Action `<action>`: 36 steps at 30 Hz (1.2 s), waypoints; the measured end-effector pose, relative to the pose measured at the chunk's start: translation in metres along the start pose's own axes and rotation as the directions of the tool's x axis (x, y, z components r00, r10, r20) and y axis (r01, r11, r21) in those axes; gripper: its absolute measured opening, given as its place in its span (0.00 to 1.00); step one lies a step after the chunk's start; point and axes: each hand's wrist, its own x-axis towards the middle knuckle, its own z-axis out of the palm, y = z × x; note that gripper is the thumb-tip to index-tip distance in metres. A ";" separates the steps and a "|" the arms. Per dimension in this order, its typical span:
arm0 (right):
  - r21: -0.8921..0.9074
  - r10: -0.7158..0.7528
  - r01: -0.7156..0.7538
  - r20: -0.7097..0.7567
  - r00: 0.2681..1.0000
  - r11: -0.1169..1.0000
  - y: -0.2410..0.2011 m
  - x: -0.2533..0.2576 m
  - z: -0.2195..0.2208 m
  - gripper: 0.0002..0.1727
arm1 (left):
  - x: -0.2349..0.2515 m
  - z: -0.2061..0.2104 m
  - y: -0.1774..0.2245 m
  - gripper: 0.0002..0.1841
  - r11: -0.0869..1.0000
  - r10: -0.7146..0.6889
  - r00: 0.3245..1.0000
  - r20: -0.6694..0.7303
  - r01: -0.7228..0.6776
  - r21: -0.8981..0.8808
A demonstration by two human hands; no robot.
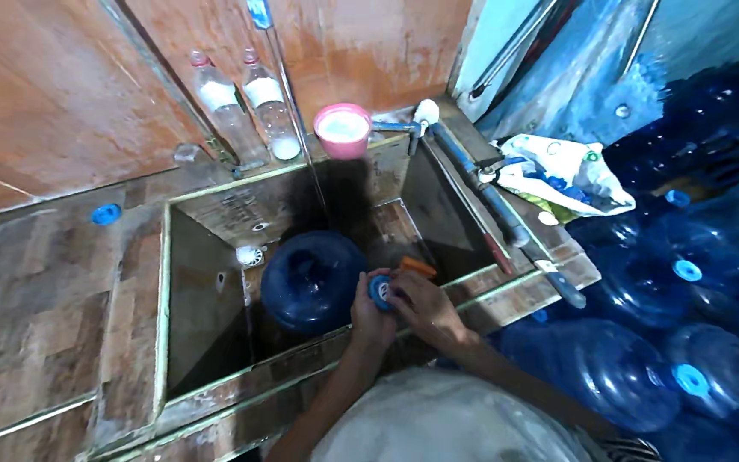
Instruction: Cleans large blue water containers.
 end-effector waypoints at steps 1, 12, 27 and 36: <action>0.005 0.030 -0.030 0.018 0.999 1.000 -0.002 0.000 -0.003 0.15 | 0.001 -0.001 0.002 0.29 1.000 -0.010 0.999 0.036 0.010 0.000; -0.115 0.150 -0.134 0.139 0.979 0.984 -0.018 -0.006 -0.005 0.16 | -0.003 -0.012 0.002 0.24 0.981 -0.068 0.986 0.155 0.037 0.191; 0.094 0.108 -0.137 0.264 0.958 0.986 -0.001 0.006 -0.009 0.16 | -0.006 -0.019 -0.004 0.24 0.989 0.024 0.998 0.055 -0.032 0.142; -0.045 0.049 -0.039 0.249 0.967 0.998 -0.008 0.005 -0.005 0.16 | -0.002 -0.009 -0.005 0.26 0.935 0.075 0.997 0.026 -0.080 0.347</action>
